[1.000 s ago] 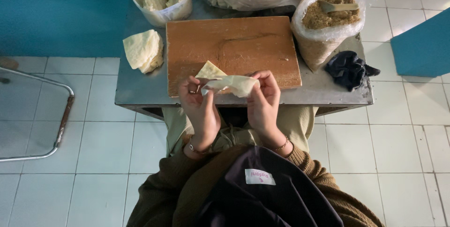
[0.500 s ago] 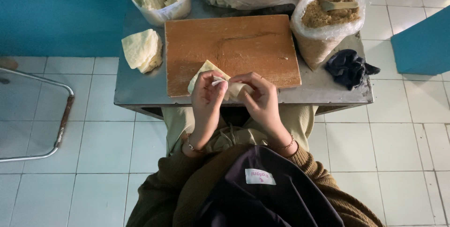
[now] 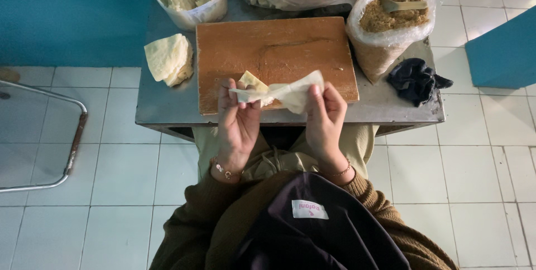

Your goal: The person sits at a small metal table and uses a knife to cut round flat dough sheets on a wooden board into triangular pieces, setting cut pieces aside. They then fold and stack the cut pieces and cover a stack with a clear plastic sheet.

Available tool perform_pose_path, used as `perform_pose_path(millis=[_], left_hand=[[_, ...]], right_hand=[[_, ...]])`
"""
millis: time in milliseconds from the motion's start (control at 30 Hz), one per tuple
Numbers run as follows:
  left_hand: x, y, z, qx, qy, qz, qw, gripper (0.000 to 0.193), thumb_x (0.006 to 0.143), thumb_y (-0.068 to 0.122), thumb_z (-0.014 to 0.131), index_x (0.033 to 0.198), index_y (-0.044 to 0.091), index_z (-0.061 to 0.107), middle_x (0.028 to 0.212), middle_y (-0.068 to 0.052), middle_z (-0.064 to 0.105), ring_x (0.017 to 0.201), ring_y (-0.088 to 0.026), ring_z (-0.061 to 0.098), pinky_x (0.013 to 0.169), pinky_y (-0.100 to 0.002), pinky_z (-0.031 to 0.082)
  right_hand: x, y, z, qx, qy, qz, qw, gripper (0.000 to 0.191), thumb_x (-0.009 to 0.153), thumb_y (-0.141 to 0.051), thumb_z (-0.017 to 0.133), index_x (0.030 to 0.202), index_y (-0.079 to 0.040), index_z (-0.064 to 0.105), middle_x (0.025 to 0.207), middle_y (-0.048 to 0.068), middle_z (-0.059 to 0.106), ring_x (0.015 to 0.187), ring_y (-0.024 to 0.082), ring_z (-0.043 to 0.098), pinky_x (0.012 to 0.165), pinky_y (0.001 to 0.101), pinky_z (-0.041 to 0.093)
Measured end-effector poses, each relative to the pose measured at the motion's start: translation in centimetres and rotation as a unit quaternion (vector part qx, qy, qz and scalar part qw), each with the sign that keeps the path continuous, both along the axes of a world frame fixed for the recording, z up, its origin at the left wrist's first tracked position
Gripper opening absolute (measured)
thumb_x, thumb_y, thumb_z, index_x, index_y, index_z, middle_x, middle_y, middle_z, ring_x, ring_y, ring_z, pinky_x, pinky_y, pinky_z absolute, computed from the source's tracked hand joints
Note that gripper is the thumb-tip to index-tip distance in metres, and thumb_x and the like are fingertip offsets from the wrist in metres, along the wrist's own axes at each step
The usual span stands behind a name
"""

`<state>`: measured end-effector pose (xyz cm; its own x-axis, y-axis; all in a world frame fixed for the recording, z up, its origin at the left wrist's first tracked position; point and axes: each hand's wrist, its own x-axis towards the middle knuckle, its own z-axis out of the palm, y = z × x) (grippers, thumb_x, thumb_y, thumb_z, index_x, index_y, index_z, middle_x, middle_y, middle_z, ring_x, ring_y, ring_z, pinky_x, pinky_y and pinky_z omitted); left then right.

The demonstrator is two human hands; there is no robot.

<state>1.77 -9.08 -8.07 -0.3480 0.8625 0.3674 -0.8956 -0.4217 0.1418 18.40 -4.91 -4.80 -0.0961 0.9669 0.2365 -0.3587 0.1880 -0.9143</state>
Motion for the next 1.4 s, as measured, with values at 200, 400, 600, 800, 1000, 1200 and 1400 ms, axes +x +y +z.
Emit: perform_pose_path(millis=[200,400,600,800,1000,1200,1400], left_hand=[[-0.2,0.0,1.0,-0.076,0.051,0.004,0.996,0.019,0.104,0.010,0.064,0.121,0.006,0.057,0.114,-0.008,0.065,0.106,-0.016,0.064,0.099,-0.035,0.053],[1.8,-1.0,1.9,-0.165,0.390,0.101,0.900,0.027,0.103,0.013,0.067,0.125,0.009,0.052,0.112,-0.005,0.060,0.105,-0.011,0.061,0.094,-0.026,0.052],[1.6,-0.5,1.1,-0.248,0.343,0.070,0.903,0.029,0.085,-0.008,0.077,0.103,0.004,0.057,0.103,-0.002,0.060,0.098,-0.010,0.060,0.086,-0.026,0.055],[1.2,-0.7,0.9,-0.226,0.390,0.208,0.868,0.026,0.094,-0.014,0.072,0.096,0.005,0.054,0.100,-0.004,0.060,0.094,-0.010,0.056,0.087,-0.023,0.048],[1.6,-1.2,2.5,-0.231,0.386,0.067,0.891,0.031,0.091,0.002,0.073,0.119,0.005,0.059,0.105,0.001,0.059,0.100,-0.007,0.059,0.091,-0.022,0.051],[1.3,-0.6,1.5,-0.265,0.439,0.049,0.857,0.026,0.092,0.012,0.076,0.114,0.003,0.065,0.105,0.001,0.064,0.099,-0.005,0.061,0.088,-0.019,0.051],[1.1,-0.3,0.5,-0.297,0.539,0.082,0.784,0.029,0.097,0.019,0.075,0.079,0.007,0.055,0.070,0.008,0.040,0.066,-0.001,0.036,0.055,-0.021,0.029]], right_hand=[[0.0,0.1,0.3,-0.010,0.132,0.055,0.990,0.022,0.110,-0.017,0.057,0.095,-0.002,0.061,0.088,-0.003,0.059,0.078,0.002,0.050,0.072,0.0194,0.041],[-0.2,-0.9,1.0,0.107,-0.112,0.050,0.987,0.017,0.108,-0.011,0.061,0.097,0.002,0.061,0.088,-0.003,0.056,0.078,0.002,0.047,0.067,0.0175,0.038],[-0.1,-1.2,1.4,0.130,-0.139,0.062,0.980,0.014,0.108,-0.010,0.061,0.102,0.003,0.063,0.090,-0.002,0.057,0.080,0.003,0.049,0.069,0.0183,0.040],[0.1,-0.8,0.7,0.083,-0.055,-0.023,0.995,0.019,0.112,-0.012,0.060,0.099,0.001,0.059,0.088,-0.004,0.057,0.080,0.001,0.047,0.069,0.0174,0.039],[0.2,-0.8,0.5,0.078,-0.104,0.053,0.990,0.012,0.107,-0.009,0.062,0.102,0.002,0.063,0.086,-0.003,0.058,0.078,0.001,0.049,0.067,0.0170,0.039],[0.0,-0.6,1.8,0.213,-0.263,-0.098,0.936,0.008,0.101,0.000,0.066,0.103,0.007,0.063,0.088,0.012,0.065,0.078,0.012,0.066,0.068,0.0234,0.052],[-0.2,-1.0,3.4,0.289,-0.307,-0.052,0.905,0.015,0.093,0.009,0.064,0.106,0.004,0.071,0.102,0.016,0.073,0.094,0.027,0.075,0.084,0.0320,0.058]])
